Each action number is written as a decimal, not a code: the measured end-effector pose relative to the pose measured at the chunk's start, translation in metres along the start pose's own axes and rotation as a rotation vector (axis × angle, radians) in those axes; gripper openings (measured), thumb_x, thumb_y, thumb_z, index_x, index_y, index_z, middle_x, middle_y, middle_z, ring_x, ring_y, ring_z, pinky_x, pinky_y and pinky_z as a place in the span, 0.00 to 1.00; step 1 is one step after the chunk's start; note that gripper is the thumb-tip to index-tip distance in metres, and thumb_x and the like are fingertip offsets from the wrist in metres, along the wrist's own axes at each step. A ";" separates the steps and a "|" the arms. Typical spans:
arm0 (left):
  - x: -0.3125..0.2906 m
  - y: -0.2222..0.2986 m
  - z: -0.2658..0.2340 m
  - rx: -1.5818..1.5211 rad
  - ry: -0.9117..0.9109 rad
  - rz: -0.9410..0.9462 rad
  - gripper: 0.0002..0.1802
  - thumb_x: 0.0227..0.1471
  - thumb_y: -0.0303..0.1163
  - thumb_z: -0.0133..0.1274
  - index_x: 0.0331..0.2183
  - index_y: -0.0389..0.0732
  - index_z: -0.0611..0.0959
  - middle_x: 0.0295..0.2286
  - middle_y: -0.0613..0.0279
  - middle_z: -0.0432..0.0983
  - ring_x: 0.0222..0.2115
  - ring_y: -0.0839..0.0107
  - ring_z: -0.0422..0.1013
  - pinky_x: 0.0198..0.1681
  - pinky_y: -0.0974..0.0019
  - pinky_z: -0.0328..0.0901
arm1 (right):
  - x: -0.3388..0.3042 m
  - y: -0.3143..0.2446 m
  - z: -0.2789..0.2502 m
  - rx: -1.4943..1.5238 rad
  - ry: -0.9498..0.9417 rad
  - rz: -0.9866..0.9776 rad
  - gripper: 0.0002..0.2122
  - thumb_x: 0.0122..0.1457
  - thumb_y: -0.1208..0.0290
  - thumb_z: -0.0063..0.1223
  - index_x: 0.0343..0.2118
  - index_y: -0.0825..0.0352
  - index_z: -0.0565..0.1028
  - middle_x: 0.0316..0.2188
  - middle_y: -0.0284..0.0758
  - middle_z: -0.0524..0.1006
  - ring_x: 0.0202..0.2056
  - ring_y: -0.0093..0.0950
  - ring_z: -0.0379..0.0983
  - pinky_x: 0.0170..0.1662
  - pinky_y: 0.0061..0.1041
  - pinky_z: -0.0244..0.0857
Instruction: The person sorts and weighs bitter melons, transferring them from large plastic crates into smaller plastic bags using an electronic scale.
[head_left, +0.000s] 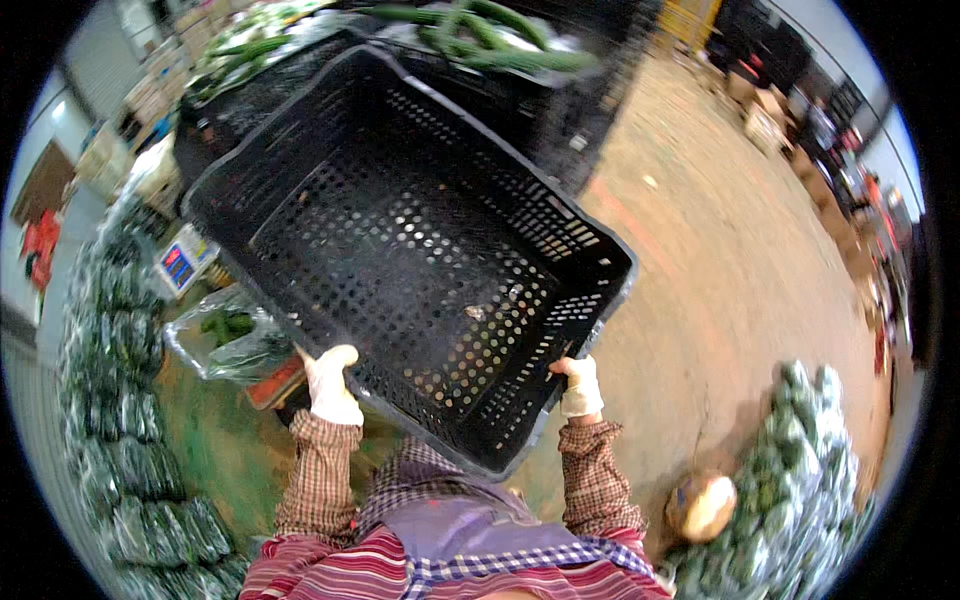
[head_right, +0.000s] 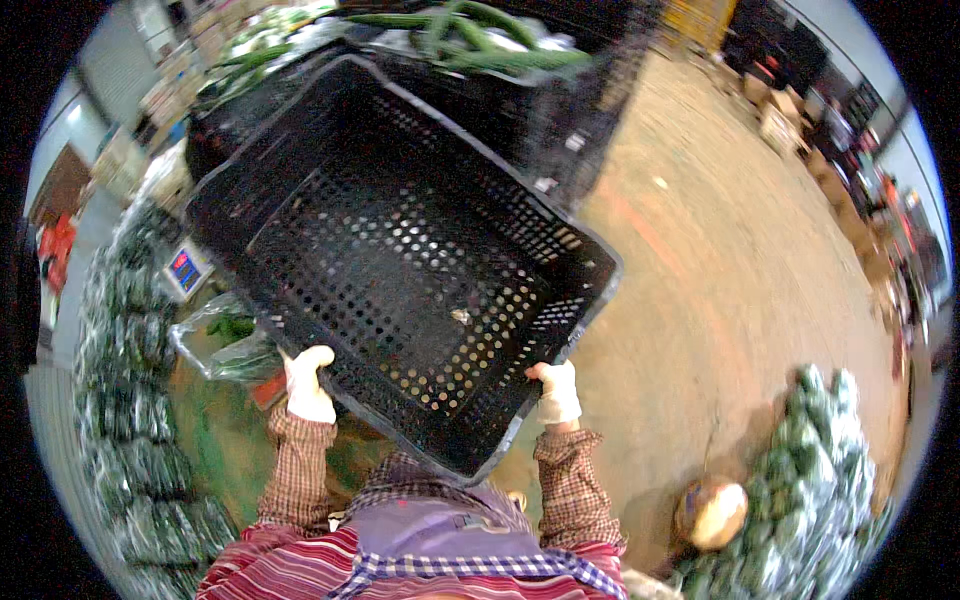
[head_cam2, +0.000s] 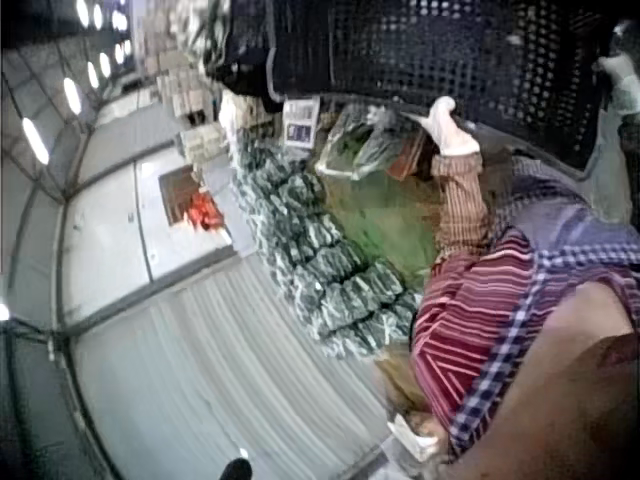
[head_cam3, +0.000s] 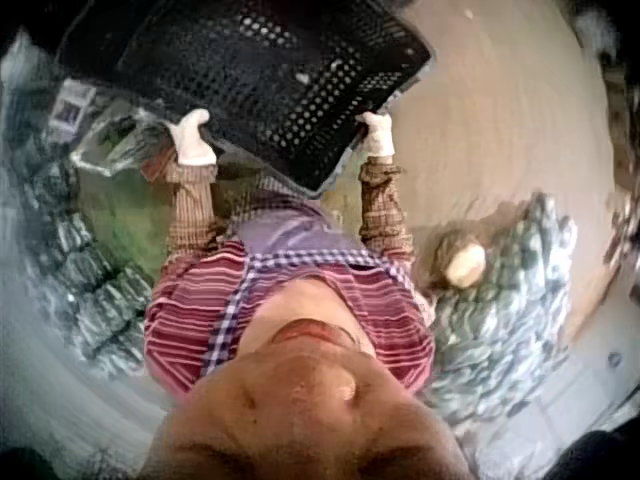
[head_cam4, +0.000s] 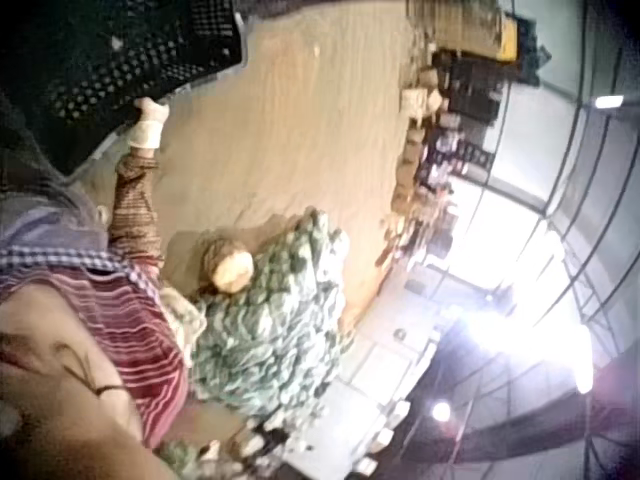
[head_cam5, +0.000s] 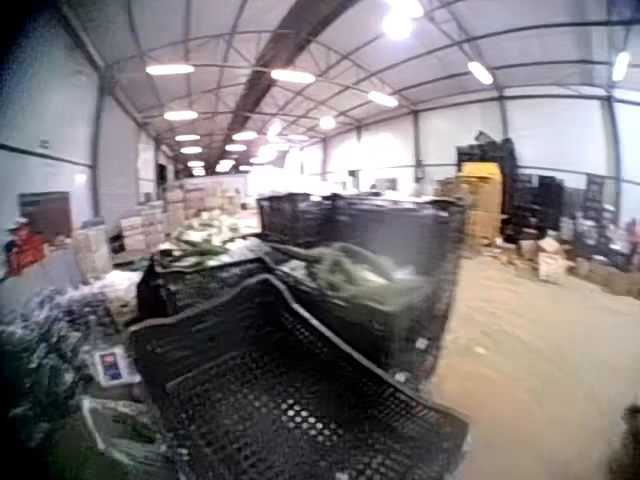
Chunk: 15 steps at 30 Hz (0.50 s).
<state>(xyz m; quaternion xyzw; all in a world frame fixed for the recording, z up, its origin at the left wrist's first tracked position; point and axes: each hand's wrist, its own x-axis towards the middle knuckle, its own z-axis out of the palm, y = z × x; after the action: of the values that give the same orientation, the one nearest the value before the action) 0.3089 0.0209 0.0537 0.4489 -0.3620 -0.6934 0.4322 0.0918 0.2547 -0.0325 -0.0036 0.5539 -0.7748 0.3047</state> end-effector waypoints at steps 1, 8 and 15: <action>-0.022 -0.021 -0.005 0.001 0.018 -0.023 0.42 0.31 0.15 0.47 0.53 0.44 0.61 0.29 0.64 0.70 0.31 0.69 0.68 0.39 0.63 0.65 | -0.018 -0.004 -0.027 -0.011 -0.001 -0.004 0.12 0.36 0.82 0.49 0.29 0.70 0.73 0.24 0.30 0.73 0.26 0.24 0.67 0.33 0.23 0.63; -0.173 -0.131 0.046 0.150 -0.271 -0.345 0.45 0.30 0.14 0.50 0.53 0.48 0.57 0.34 0.62 0.69 0.34 0.65 0.65 0.40 0.60 0.65 | -0.162 -0.037 -0.224 0.013 0.253 -0.035 0.09 0.37 0.76 0.46 0.25 0.70 0.74 0.21 0.29 0.73 0.22 0.23 0.68 0.28 0.23 0.64; -0.197 -0.310 0.084 1.038 -1.213 -0.148 0.24 0.21 0.20 0.58 0.31 0.41 0.76 0.27 0.57 0.73 0.31 0.64 0.70 0.41 0.67 0.61 | -0.290 0.024 -0.375 -0.826 0.777 0.069 0.10 0.37 0.70 0.46 0.14 0.74 0.72 0.14 0.32 0.72 0.21 0.22 0.65 0.29 0.24 0.59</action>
<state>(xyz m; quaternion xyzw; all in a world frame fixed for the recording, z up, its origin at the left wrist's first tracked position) 0.1894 0.3252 -0.1331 0.1603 -0.7794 -0.5866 -0.1509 0.2107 0.7085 -0.1018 0.1812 0.8821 -0.4279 0.0771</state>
